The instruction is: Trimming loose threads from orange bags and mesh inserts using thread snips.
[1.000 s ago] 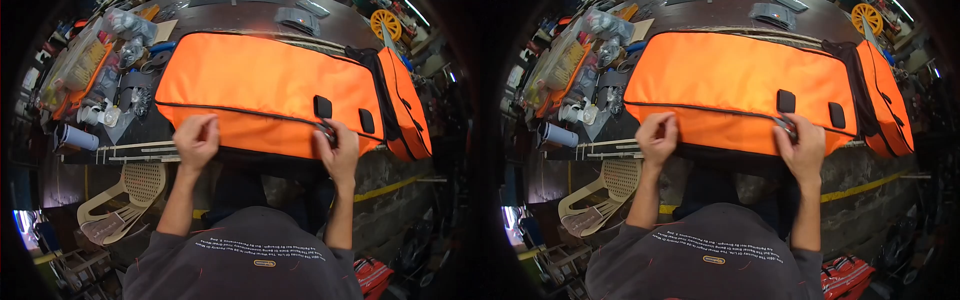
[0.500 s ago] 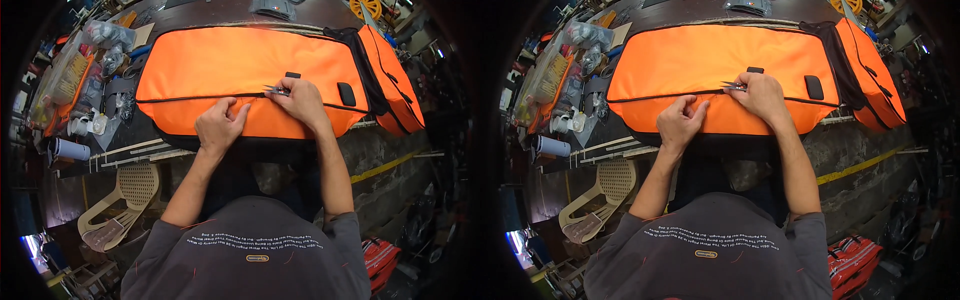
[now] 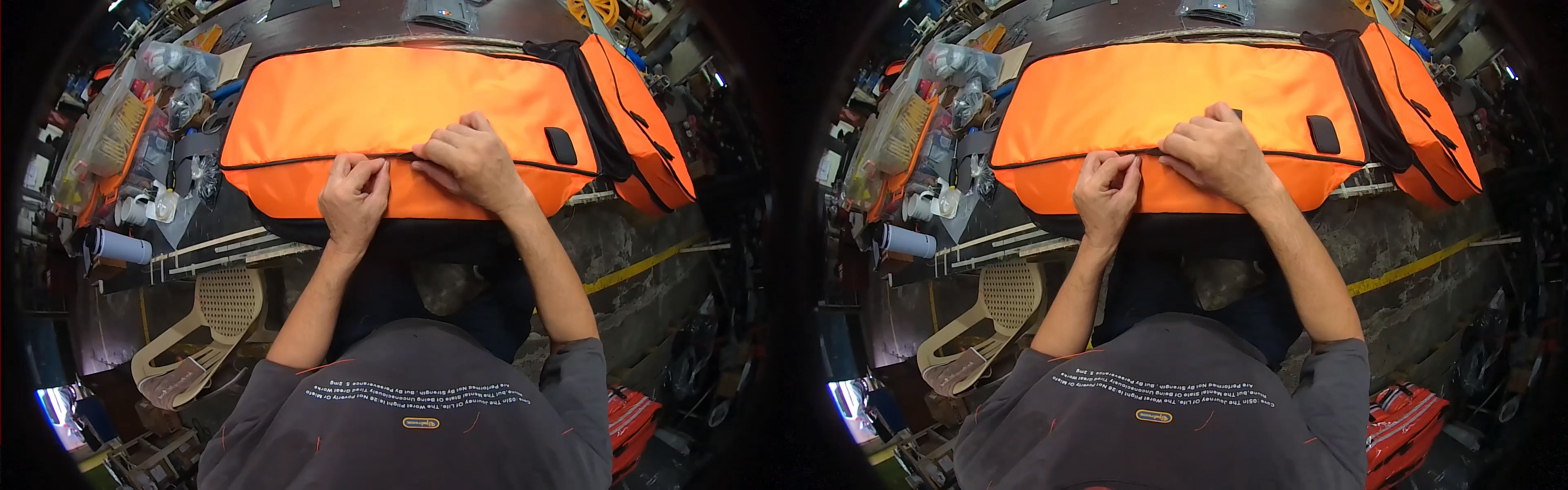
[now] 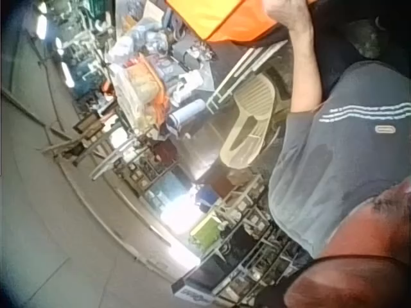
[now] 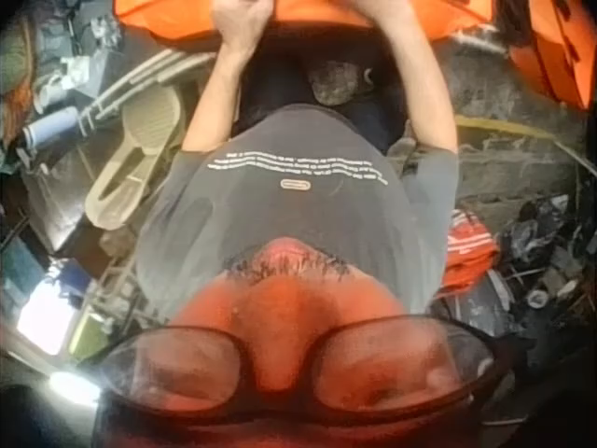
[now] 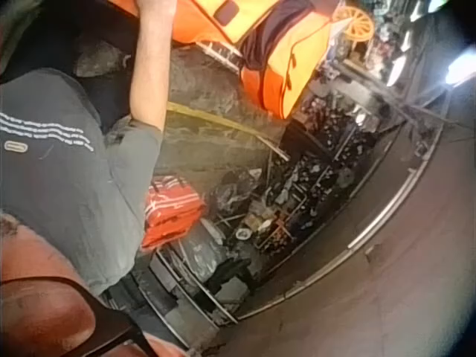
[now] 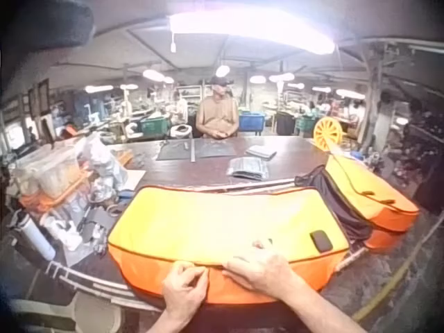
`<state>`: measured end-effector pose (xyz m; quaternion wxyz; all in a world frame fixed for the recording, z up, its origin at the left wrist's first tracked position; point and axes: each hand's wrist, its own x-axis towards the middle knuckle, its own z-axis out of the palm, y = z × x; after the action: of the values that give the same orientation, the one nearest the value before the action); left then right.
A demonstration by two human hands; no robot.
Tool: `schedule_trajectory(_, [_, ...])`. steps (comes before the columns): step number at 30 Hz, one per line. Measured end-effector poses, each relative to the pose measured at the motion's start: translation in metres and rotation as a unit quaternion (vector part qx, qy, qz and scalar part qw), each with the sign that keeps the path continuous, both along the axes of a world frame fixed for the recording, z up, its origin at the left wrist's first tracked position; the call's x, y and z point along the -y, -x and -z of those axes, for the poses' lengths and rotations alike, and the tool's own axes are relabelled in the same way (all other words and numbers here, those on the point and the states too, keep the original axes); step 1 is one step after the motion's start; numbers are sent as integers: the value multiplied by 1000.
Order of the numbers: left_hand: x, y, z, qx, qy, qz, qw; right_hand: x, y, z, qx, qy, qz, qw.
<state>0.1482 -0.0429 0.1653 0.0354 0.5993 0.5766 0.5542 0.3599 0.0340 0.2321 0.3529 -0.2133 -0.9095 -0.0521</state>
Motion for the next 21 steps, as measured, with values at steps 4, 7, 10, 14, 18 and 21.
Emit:
schedule_trajectory(4, [0,0,2,0,-12,-1,1000,-4,14,9,53,-64,4,997])
schedule_trajectory(7, [-1,0,2,-3,-27,-7,1000,-8,18,13,75,-82,15,994])
schedule_trajectory(10, [-3,1,3,-4,-32,-6,999,-10,19,12,88,-93,20,992])
schedule_trajectory(14, [-4,2,1,4,-23,-4,1000,-14,23,10,83,-104,7,991])
schedule_trajectory(18, [-6,4,-1,2,-28,-2,1000,-14,22,10,94,-112,12,989])
schedule_trajectory(21, [-4,3,-4,0,-27,-2,1000,-12,23,7,103,-122,15,987])
